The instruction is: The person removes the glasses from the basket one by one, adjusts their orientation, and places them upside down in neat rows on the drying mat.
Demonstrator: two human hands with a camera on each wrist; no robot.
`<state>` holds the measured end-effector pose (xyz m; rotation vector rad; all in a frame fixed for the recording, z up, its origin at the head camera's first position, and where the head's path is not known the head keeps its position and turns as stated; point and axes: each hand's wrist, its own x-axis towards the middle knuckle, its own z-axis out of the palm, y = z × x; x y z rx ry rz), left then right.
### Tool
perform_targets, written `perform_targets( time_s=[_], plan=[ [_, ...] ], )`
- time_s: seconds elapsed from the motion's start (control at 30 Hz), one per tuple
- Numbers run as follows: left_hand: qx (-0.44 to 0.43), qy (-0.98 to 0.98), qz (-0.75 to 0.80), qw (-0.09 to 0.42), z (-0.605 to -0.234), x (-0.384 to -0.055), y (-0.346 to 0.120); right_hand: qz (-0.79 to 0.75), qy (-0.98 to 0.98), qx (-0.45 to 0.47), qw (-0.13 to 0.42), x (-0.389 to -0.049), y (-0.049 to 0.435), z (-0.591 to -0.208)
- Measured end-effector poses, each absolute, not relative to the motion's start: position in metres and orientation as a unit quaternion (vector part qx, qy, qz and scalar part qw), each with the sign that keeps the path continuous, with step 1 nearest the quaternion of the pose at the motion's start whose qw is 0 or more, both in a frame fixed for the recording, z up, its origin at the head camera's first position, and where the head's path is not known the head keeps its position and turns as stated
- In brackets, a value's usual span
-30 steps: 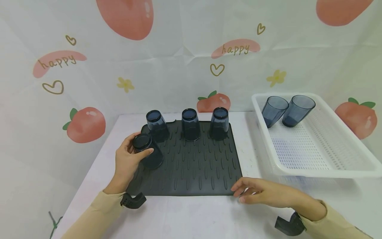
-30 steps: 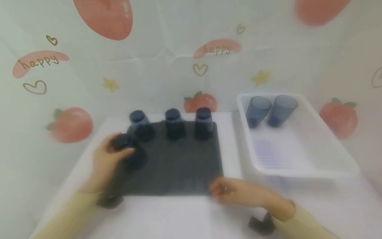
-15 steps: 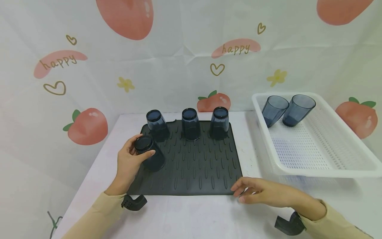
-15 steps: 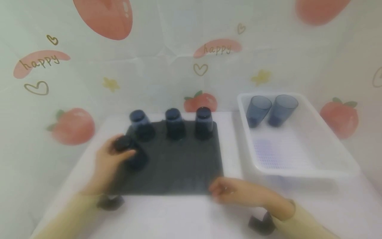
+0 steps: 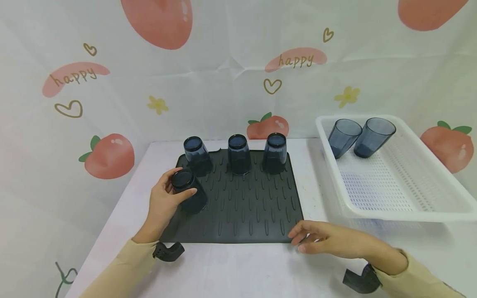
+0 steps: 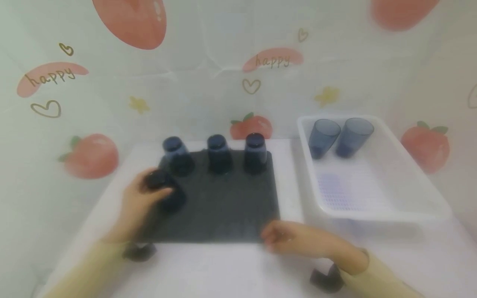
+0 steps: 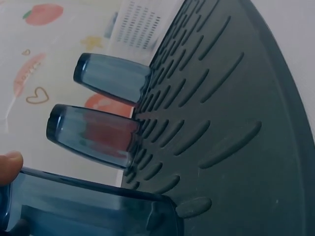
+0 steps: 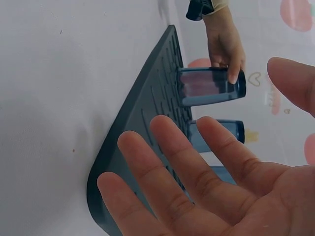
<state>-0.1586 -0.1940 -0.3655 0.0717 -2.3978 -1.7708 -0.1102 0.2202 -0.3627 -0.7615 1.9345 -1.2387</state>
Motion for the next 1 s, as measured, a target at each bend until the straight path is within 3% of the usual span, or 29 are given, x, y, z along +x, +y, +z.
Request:
perform_targets(
  time_s=[1.0],
  plan=[
    [-0.011, -0.804, -0.588, 0.085, -0.388, -0.165, -0.203, -0.491, 0.744, -0.299, 0.343, -0.106, 0.223, -0.372]
  ],
)
